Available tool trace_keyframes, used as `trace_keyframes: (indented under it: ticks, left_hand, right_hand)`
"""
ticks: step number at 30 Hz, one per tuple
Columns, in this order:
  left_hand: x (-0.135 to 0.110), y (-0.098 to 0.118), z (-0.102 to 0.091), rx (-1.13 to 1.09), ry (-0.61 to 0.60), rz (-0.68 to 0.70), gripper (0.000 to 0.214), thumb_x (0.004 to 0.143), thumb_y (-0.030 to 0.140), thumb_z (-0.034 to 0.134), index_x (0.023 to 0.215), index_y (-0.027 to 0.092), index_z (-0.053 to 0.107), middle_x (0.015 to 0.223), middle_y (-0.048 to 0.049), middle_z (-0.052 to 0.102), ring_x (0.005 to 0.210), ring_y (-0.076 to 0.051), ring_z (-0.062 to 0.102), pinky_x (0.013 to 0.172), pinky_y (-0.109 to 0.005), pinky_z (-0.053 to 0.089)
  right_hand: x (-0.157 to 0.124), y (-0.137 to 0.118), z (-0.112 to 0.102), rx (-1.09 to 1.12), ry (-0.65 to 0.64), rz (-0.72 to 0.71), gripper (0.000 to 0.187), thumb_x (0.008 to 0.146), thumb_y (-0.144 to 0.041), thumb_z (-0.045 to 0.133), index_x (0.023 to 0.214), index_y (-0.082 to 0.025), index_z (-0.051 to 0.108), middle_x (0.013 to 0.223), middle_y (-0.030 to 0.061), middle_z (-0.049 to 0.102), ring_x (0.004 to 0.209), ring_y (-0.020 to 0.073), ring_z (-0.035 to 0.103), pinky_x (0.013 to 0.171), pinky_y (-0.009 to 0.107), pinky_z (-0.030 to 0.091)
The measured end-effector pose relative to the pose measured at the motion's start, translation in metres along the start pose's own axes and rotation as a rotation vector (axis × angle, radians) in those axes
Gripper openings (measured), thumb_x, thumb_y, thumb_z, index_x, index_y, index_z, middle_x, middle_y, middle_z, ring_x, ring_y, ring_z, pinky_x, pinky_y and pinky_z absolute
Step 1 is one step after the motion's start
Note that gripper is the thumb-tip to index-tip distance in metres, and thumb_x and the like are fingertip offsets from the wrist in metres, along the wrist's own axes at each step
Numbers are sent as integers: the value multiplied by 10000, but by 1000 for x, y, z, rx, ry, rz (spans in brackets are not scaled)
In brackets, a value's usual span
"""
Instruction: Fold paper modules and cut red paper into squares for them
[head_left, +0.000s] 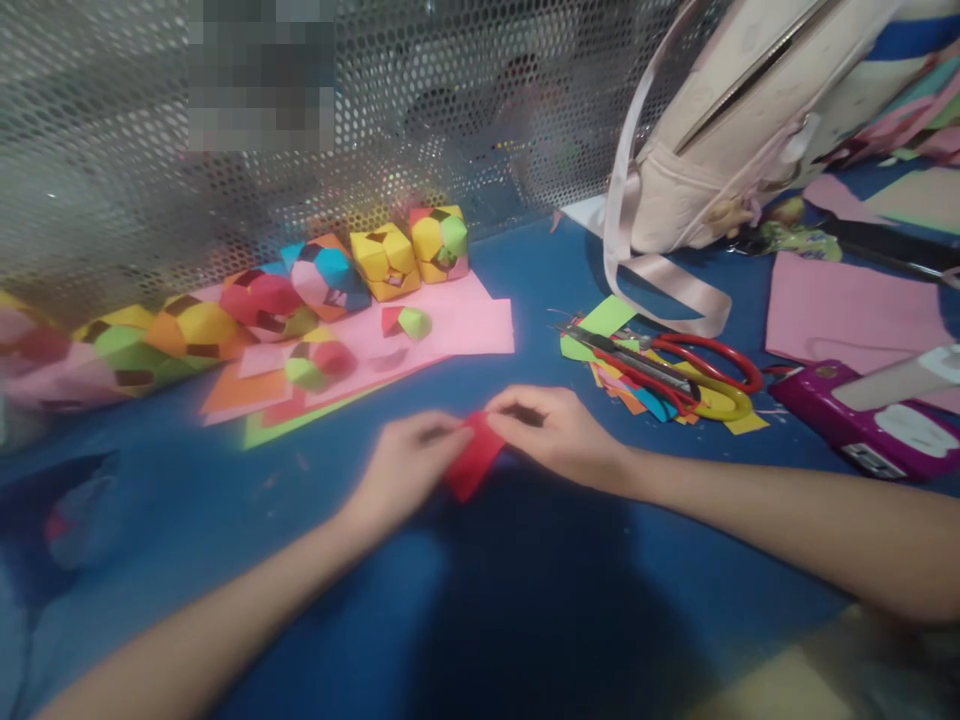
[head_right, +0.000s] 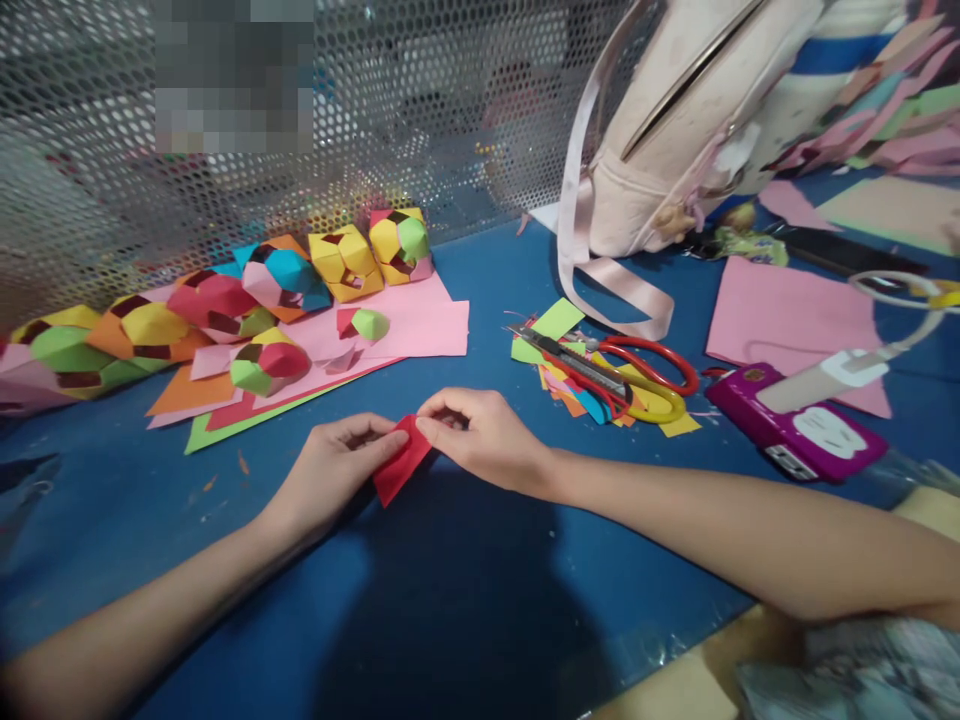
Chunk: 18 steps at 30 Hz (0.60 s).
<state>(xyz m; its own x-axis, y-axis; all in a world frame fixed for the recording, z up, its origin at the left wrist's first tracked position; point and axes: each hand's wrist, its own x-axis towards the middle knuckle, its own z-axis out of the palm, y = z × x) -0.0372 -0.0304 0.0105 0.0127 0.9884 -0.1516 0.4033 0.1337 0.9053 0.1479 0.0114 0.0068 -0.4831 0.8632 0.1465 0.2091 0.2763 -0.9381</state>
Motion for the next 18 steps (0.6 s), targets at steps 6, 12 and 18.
trace_keyframes:
  ticks: [6,12,18]
  left_hand:
    - [-1,-1,1,-4,-16,-11,196,771,367,655,723,182,700,701,-10,691,654,-139,591,565,-216,433]
    - [-1,0,1,-2,-40,-35,217,771,376,641,703,174,684,700,-34,705,615,-155,615,570,-244,466]
    - [-4,3,4,45,-38,2,204,766,358,633,708,170,688,668,-31,688,613,-150,602,531,-222,448]
  right_hand:
    - [0,3,3,10,14,-21,143,805,-233,530,735,-170,638,714,7,662,649,120,561,608,234,448]
    - [1,3,2,43,-14,8,140,799,-250,536,749,-170,639,730,16,669,667,128,580,620,244,469]
    - [2,3,2,41,-71,11,164,775,-296,593,847,-168,668,780,21,668,686,131,579,621,246,473]
